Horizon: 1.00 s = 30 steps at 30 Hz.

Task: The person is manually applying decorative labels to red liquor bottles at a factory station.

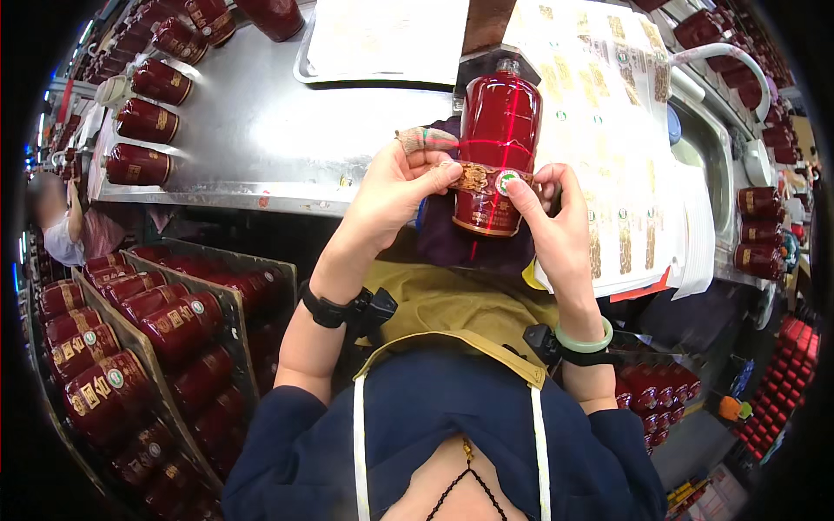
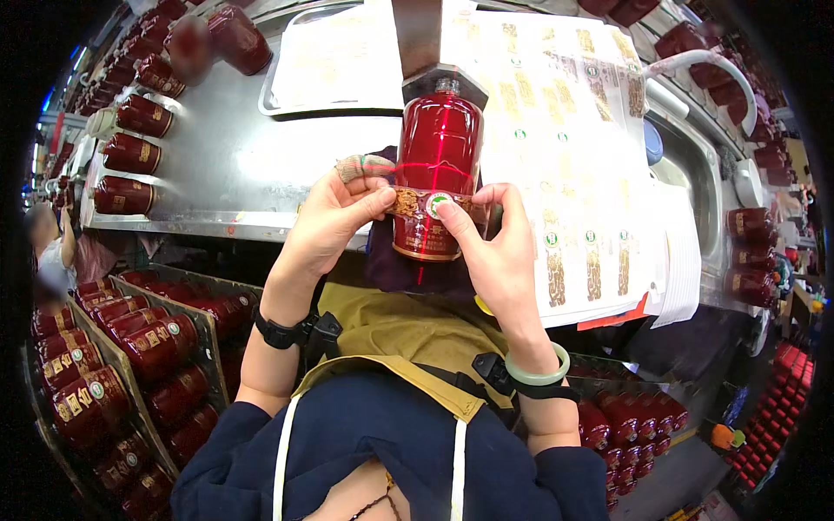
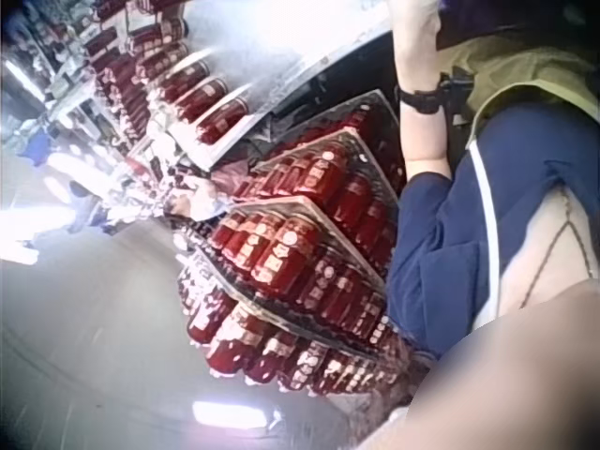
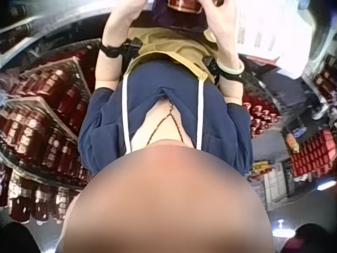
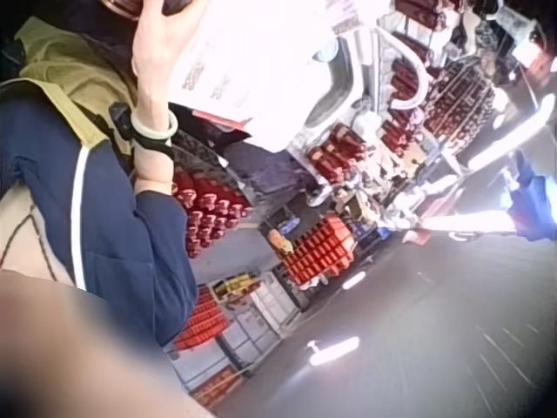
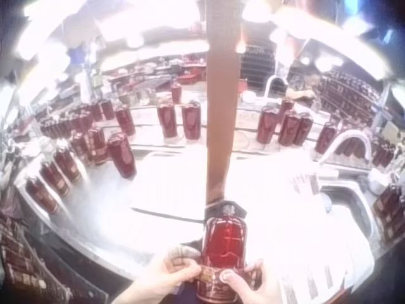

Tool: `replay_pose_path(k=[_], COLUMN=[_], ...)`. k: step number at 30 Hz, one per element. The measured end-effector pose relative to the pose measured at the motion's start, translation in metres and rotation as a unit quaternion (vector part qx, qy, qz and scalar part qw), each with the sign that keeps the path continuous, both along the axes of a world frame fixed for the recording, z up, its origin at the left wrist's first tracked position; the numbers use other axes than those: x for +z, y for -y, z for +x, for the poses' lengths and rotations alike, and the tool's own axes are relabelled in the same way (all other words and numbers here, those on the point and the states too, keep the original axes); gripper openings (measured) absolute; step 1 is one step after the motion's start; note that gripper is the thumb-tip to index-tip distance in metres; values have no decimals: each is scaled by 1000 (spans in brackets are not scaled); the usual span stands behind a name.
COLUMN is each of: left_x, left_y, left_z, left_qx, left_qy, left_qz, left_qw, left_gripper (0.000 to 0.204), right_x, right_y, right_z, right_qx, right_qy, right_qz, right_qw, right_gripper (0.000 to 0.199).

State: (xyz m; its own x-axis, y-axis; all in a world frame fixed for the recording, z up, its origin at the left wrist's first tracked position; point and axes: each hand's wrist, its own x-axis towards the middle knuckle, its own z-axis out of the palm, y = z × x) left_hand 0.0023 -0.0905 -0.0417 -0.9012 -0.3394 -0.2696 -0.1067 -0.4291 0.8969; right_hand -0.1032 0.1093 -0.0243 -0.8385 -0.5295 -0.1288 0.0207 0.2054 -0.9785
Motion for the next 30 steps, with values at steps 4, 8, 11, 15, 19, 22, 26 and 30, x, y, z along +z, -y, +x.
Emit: replay_pose_path(k=[4, 8, 11, 15, 19, 22, 26, 30], left_x=[-3, -7, -13, -25, -30, -25, -18, -12], left_y=[1, -4, -17, -40, -45, -38, -42, -50], left_z=[0, 5, 13, 28, 30, 28, 13, 4], left_qx=[4, 15, 156, 31, 8, 32, 37, 36], left_qy=[4, 124, -15, -109, -48, -66, -137, -98], left_qz=[-8, -263, -429, -501, -551, -517, -341, -77], left_qw=[1000, 957, 890, 858, 833, 853, 929, 992], left_gripper=[33, 39, 51, 81, 96, 98, 71, 63], right_x=[-6, 0, 11, 10, -9, -17, -13, -10], right_y=[0, -4, -12, -15, -7, -8, -15, -18], right_z=[-1, -3, -4, 4, 5, 1, -3, -4], right_qx=[-4, -2, 16, 73, 57, 50, 64, 94], right_qy=[21, 7, -44, -263, -340, -353, -371, -295], right_qz=[-22, 3, 31, 116, 97, 67, 78, 34], right_qw=[1000, 1000, 998, 955, 934, 932, 923, 950], right_gripper=[38, 42, 60, 105, 107, 101, 100, 104])
